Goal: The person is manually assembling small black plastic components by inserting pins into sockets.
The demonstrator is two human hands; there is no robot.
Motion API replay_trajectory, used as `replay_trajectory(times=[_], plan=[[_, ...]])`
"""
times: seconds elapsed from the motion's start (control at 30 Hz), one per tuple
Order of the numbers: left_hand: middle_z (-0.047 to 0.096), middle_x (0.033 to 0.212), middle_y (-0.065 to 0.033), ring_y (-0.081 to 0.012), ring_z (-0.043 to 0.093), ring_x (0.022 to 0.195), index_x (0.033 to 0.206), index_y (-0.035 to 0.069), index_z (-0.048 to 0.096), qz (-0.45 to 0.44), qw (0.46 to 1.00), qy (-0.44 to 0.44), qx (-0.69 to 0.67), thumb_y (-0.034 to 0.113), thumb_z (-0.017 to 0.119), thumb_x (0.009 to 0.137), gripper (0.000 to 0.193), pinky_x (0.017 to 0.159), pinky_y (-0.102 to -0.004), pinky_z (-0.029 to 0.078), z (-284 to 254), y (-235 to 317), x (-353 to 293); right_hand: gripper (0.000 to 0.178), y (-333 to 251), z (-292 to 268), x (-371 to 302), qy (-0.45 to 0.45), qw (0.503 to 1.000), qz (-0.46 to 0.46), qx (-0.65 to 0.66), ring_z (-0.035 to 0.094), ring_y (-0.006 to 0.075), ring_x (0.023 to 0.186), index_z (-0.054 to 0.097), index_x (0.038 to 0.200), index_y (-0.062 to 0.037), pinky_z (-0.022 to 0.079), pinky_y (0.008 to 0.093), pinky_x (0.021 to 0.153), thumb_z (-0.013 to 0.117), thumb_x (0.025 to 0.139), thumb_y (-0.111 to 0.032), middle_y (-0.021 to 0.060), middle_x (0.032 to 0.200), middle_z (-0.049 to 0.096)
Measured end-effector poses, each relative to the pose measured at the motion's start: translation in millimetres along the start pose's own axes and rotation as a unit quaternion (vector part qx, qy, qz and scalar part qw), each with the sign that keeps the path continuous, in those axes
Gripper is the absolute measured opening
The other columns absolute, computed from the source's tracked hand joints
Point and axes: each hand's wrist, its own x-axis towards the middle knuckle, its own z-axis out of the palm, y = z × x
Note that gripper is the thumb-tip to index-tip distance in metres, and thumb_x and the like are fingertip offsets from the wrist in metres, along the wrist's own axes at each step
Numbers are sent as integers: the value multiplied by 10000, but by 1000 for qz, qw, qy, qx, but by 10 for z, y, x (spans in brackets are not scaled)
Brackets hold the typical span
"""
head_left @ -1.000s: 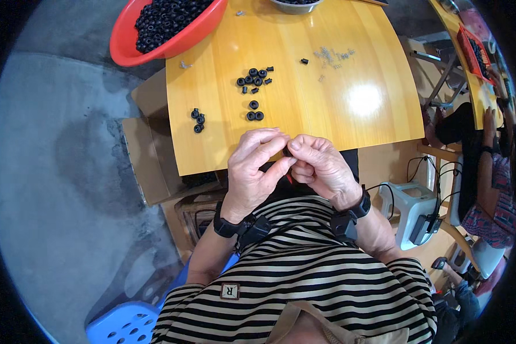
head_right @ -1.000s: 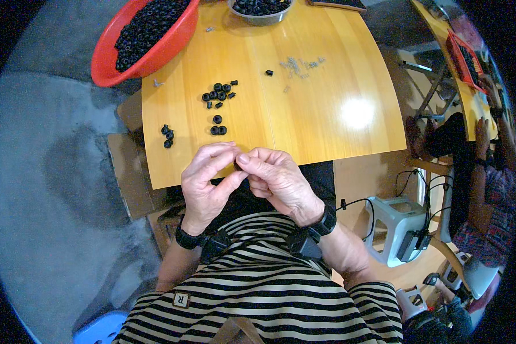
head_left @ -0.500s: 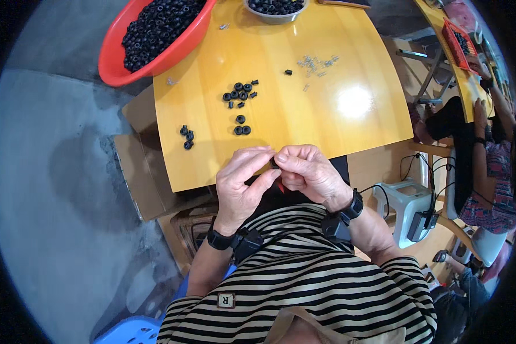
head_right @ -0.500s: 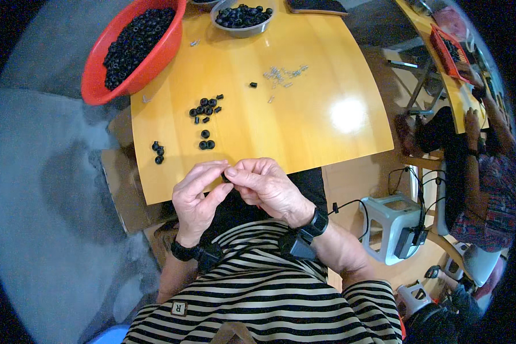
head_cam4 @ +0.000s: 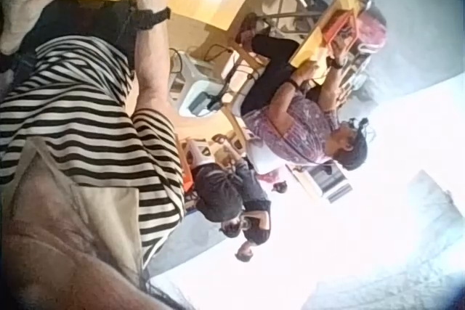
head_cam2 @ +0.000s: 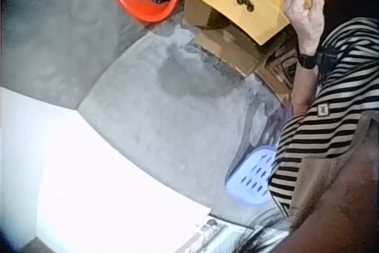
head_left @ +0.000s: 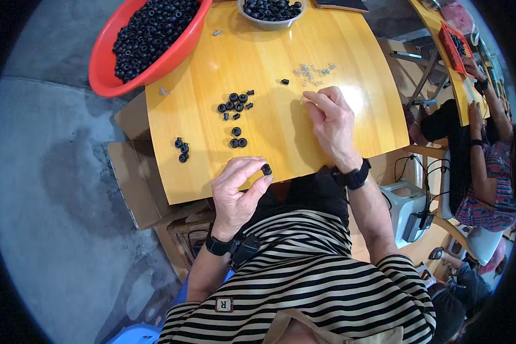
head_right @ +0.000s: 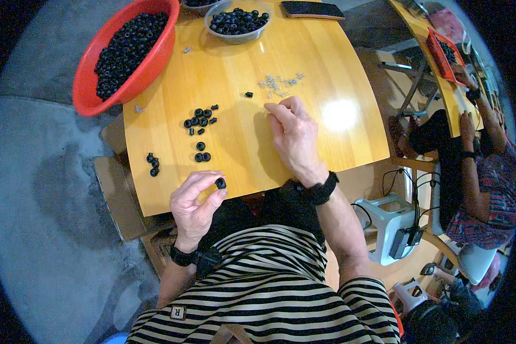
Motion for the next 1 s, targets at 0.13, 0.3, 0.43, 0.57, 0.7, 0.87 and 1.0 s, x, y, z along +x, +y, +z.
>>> replay_trajectory(times=[0.13,0.3,0.43,0.57,0.7,0.87,1.0], plan=[[686,1013,-152,-224,649,955,1018,-43,684,-8,1000,-8,23,-55,730,759,263,851,-304,503,7,44,1,136,119,20,51,-24,997,-53,-52,635,296,708,693,939,-66,518,391,612,645,820,-20,103,877,605],[683,1004,-149,-213,647,926,1026,-41,682,-3,1000,-10,18,-54,727,766,264,830,-296,504,9,10,-26,135,107,24,50,-65,994,-35,-80,624,323,753,678,951,-74,515,406,635,630,829,-39,114,892,592],[683,998,-150,-214,649,919,1023,-41,682,3,1000,3,16,-55,729,764,264,825,-298,505,-10,43,-48,85,-196,-111,-81,-108,984,77,122,649,205,689,659,941,-19,517,333,595,647,880,-78,80,815,641],[688,974,-147,-226,655,903,1014,-41,681,33,998,13,47,-41,742,756,266,809,-305,510,-14,102,-41,138,-625,-359,-378,-230,816,286,447,631,85,637,661,944,20,523,230,556,678,912,-113,52,752,672],[693,957,-139,-243,662,888,1004,-28,686,57,993,11,106,-21,769,723,293,786,-318,520,-10,228,-43,110,-767,-394,-534,-252,766,317,499,617,70,609,679,937,0,513,197,538,686,906,-105,32,731,661],[653,860,-102,-281,628,810,936,7,665,128,980,22,154,14,768,693,265,723,-374,489,41,289,-56,110,-800,-344,-634,-228,828,237,453,565,49,597,686,919,-12,477,184,524,700,898,-118,18,745,652],[641,842,-92,-277,621,796,925,15,664,149,971,25,186,13,758,686,257,720,-378,472,52,305,-71,106,-790,-268,-679,-174,882,144,413,546,42,585,692,898,-13,447,182,514,714,885,-116,10,744,652]])
